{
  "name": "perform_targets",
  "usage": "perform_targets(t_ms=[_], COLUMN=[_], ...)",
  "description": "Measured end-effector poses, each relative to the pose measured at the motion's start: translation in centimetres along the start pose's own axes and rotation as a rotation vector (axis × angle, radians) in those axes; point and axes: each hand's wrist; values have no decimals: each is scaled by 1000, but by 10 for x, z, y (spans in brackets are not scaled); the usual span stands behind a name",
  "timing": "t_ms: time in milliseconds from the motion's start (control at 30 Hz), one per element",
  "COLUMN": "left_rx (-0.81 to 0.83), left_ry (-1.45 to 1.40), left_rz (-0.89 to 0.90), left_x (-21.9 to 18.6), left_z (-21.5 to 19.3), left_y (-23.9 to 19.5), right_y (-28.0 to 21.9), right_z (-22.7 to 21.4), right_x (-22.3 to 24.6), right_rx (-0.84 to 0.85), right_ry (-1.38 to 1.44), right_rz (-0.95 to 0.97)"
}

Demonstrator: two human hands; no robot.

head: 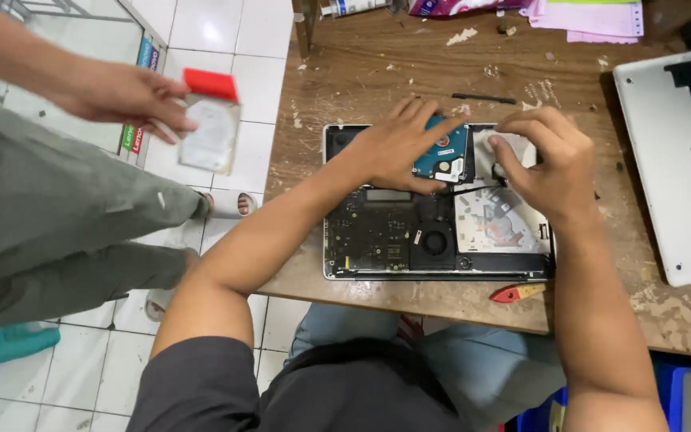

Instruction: The person wipes the exterior surfaces of two hard drives with a white cloth, handling them one at a time. The first drive is cleaned and set aside, then a second drive is retrieved from a red box and cleaned in the same manner.

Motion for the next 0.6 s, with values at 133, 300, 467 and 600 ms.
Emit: perform_targets(t_ms=[133,300,467,600], left_rx=[-194,-154,-122,-127], left_ry=[-108,-160,-193,-166], left_rz=[5,-43,-38,-7], left_x=[7,13,7,14], left_z=[12,29,26,19], left_y=[-7,-5,-8,-5], right_y=[34,107,174,197], right_z=[19,45,103,161], right_x=[48,109,100,120], right_rx=[2,192,677,864], right_ry=[300,383,33,-128], right_rz=[156,43,368,515])
Point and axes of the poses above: each hand's wrist, its own y-axis towards the middle knuckle, its own z-axis out of the palm, x = y × z, and after that the axes turned 8 degrees about -x, right-handed
